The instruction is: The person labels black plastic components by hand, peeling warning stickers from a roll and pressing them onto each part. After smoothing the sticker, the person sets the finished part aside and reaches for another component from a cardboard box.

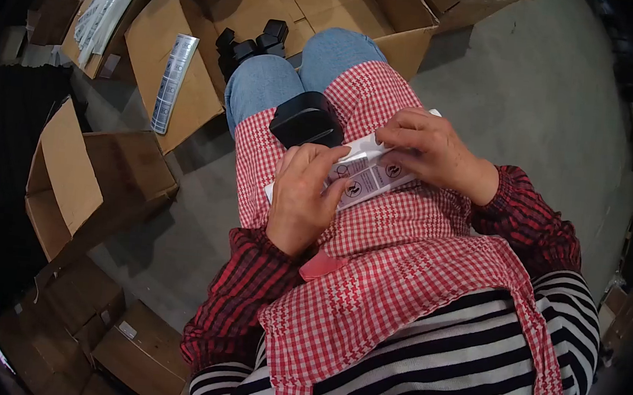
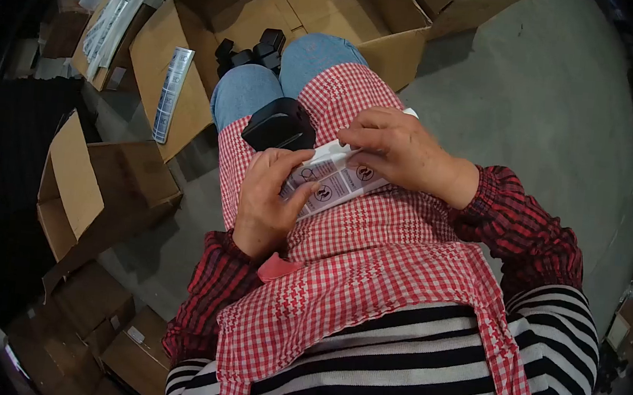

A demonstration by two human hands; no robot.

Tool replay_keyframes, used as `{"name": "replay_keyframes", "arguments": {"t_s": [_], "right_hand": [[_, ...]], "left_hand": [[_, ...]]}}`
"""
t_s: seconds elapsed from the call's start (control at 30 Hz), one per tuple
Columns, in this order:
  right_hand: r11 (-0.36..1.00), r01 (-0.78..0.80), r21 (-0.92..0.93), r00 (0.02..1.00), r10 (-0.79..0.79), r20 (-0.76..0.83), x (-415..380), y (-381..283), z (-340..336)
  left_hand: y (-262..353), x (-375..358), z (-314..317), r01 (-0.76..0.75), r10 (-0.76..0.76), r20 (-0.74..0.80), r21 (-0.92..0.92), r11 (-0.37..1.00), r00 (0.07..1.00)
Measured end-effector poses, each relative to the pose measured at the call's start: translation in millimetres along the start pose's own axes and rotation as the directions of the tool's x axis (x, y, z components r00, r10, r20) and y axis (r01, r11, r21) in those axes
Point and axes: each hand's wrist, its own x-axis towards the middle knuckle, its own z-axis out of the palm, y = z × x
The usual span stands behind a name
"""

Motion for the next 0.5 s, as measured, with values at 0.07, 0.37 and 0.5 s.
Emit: {"name": "replay_keyframes", "arguments": {"t_s": [0.07,0.37,0.5], "right_hand": [[0.988,0.105,-0.117,0.992,-0.112,-0.05,-3.8,-2.4,0.5],[0.987,0.133,0.092,0.978,-0.115,-0.176,8.3,-7.7,23.9],[0.949,0.307,-0.078,0.913,-0.316,-0.256,10.7,-6.6,29.7]], "left_hand": [[1.7,2.9,0.8,-0.128,0.131,-0.017,0.119,0.985,0.991],[-0.4,7.8,5.3,-0.025,0.028,-0.049,0.058,0.998,0.998],[-4.6,7.3,1.5,0.12,-0.121,0.034,0.027,0.992,0.992]]}}
